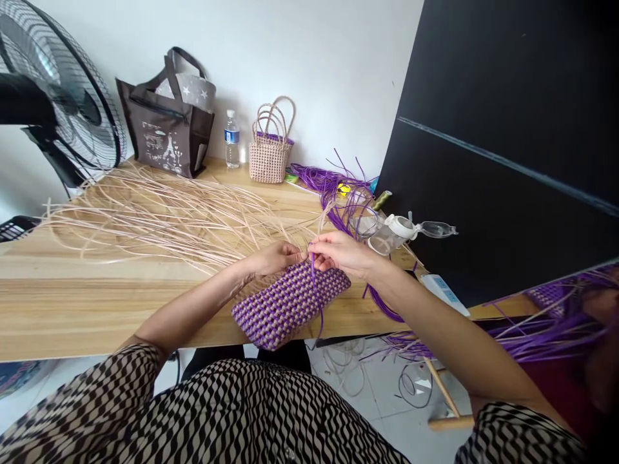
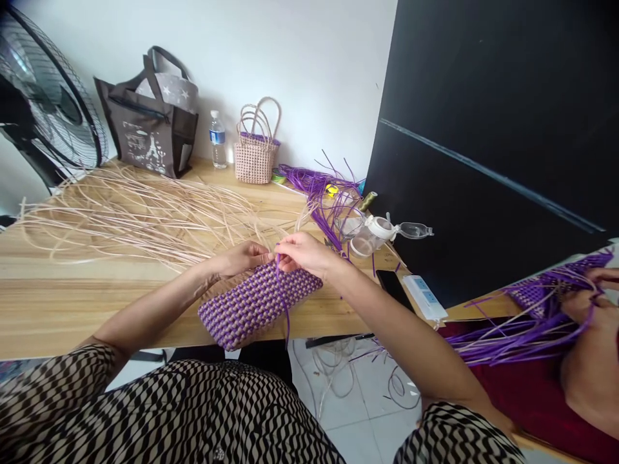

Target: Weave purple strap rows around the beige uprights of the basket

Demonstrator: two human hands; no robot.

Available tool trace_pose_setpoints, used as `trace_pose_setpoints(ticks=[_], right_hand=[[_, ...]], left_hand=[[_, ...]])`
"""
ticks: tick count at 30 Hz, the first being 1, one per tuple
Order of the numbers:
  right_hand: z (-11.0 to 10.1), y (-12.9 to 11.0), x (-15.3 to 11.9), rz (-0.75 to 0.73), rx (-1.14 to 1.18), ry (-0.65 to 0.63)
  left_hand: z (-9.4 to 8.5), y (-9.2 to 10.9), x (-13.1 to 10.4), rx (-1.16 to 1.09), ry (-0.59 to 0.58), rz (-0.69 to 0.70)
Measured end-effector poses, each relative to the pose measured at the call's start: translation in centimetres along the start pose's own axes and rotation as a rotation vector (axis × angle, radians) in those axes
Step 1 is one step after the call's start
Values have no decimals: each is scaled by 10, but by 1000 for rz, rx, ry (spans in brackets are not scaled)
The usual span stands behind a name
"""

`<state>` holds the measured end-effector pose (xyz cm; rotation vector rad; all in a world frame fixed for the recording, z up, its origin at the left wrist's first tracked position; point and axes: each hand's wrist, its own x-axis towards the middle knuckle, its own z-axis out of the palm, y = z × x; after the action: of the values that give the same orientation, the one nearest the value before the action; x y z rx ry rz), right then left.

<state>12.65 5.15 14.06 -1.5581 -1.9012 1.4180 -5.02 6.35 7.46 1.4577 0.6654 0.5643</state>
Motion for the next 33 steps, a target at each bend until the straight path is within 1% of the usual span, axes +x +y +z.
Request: trace_pose_setpoints(ticks=[2, 3, 5, 6, 8, 11, 13, 14, 16, 19, 21, 22, 25, 26, 27, 29, 31, 33], right_hand=[[0, 6, 11, -32, -219, 177], [-1, 7, 15, -73, -345, 239], [-5, 8, 19, -153, -505, 290], [-7, 6, 20, -168, -508, 288], [-11, 1, 21, -133, -379, 227], [-13, -8, 24, -1, -47, 56], [-11, -10, 28, 78, 135, -17], [-9, -10, 30, 107, 201, -23], [-4, -8, 34, 127, 281, 6], [4, -3, 38, 50, 266, 56], [7, 0, 38, -31, 168, 98], [7, 0, 37, -76, 89, 139], [7, 3, 25, -225, -262, 352], [8, 4, 18, -265, -399, 399], [10, 7, 10, -293, -529, 404], [19, 13, -6, -290, -733, 303], [32, 21, -23, -256, -843, 204], [46, 26, -35, -232, -889, 196]], left_hand=[[1, 1, -1, -123, 86, -53], [1, 2, -1, -170, 124, -76], [0, 3, -1, -234, 166, -112], [0, 4, -1, -258, 171, -128], [0, 5, -1, -295, 167, -148], [-1, 6, 0, -310, 170, -138], [-2, 5, 1, -293, 171, -106], [-2, 5, 2, -278, 174, -87], [-4, 2, 3, -220, 200, -62], [-5, -3, 7, -126, 298, -43], [-5, -6, 10, -116, 357, -44], [-5, -6, 11, -128, 382, -48], [-5, -5, 12, -167, 434, -70], [-6, -4, 12, -168, 440, -76], [-7, -3, 12, -162, 437, -79], [-10, -2, 10, -143, 412, -82], [-12, -2, 10, -143, 376, -85], [-13, -3, 10, -173, 346, -94]])
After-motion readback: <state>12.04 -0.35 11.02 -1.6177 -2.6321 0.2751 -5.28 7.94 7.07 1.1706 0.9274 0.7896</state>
